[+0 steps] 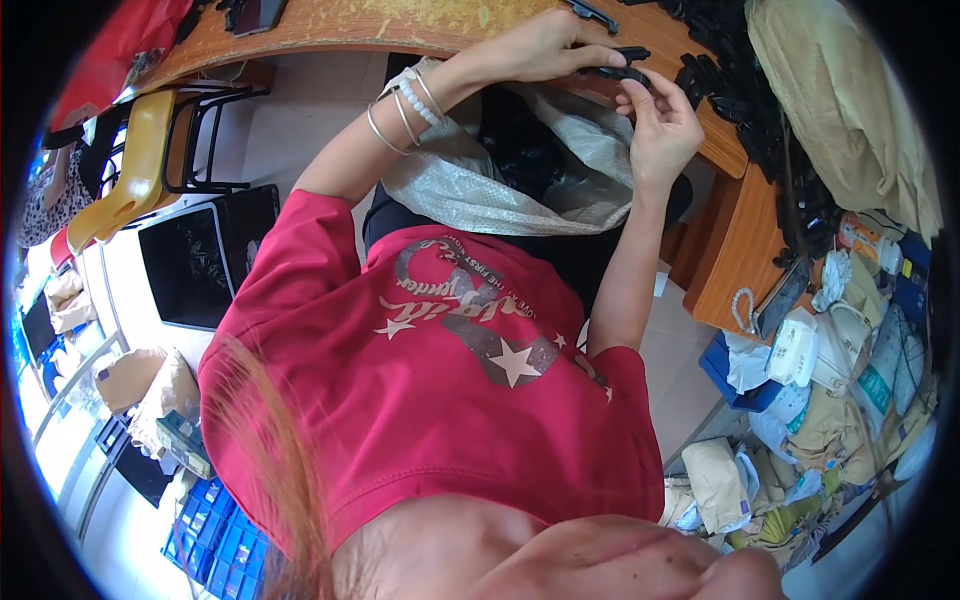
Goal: Inspecting and sorting small black plastic mechanical components from a bag on a desk.
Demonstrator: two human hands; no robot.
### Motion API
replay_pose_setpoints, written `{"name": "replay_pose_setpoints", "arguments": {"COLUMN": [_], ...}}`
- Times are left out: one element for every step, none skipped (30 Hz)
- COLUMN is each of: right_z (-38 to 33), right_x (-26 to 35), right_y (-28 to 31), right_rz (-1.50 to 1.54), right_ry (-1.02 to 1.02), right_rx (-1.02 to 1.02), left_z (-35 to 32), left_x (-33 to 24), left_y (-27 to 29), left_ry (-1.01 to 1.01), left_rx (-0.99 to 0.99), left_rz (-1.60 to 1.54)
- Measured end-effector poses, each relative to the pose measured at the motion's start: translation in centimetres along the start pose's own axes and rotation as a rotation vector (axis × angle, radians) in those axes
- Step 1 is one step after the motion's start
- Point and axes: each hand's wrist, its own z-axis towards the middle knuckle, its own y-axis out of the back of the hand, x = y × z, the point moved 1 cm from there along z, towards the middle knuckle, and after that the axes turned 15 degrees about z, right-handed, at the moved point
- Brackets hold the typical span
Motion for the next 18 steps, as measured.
{"name": "replay_pose_setpoints", "arguments": {"right_z": [-0.3,-0.6,-0.8,-1.0,-0.9,-0.7,-0.6,-0.3,-0.4,-0.7,-0.9,-0.9,-1.0,-1.1,-1.1,-1.2,-1.2,-1.3], "right_x": [0.0,0.2,0.5,0.8,1.1,1.6,1.8,1.8,2.0,2.2,2.3,2.0,1.9,1.7,1.7,1.7,1.8,1.7], "right_y": [-0.1,-0.1,-0.3,-0.4,-0.8,-1.2,-1.4,-0.9,-0.4,0.0,0.1,-0.1,-0.4,-0.6,-0.5,-0.2,0.1,0.3], "right_rz": [0.062,0.061,0.039,0.017,0.018,0.079,0.141,0.193,0.189,0.162,0.135,0.142,0.14,0.138,0.133,0.094,0.055,0.054], "right_ry": [-0.011,-0.011,-0.014,-0.017,-0.019,0.075,0.168,0.087,0.089,0.052,0.015,0.01,0.033,0.055,0.057,0.07,0.083,0.085], "right_rx": [-0.052,-0.054,-0.039,-0.024,-0.024,-0.054,-0.083,-0.024,-0.029,0.045,0.118,0.125,0.113,0.1,0.095,0.08,0.064,0.062], "left_z": [-0.2,-0.4,-0.5,-0.7,-0.9,-1.1,-1.2,-1.4,-1.4,-1.4,-1.5,-1.7,-2.0,-2.2,-2.1,-2.1,-2.2,-2.3], "left_x": [-0.2,-0.3,-0.5,-0.7,-0.9,-1.2,-1.5,-1.8,-2.3,-2.9,-3.4,-3.6,-3.6,-3.5,-3.8,-4.3,-4.9,-5.2], "left_y": [-0.2,-0.4,-0.5,-0.6,-0.6,-0.6,-0.5,-0.3,-0.2,0.0,0.2,0.3,0.3,0.4,0.4,0.6,0.8,1.0], "left_ry": [0.01,0.02,0.031,0.042,0.054,0.067,0.07,0.075,0.072,0.067,0.053,0.053,0.062,0.073,0.071,0.067,0.11,0.155], "left_rx": [-0.006,-0.012,-0.018,-0.023,-0.029,-0.036,-0.036,-0.018,0.002,0.003,0.008,0.01,0.007,-0.006,-0.015,-0.014,0.014,0.041], "left_rz": [0.046,0.092,0.14,0.188,0.236,0.286,0.288,0.297,0.3,0.295,0.279,0.274,0.28,0.288,0.286,0.281,0.242,0.206]}}
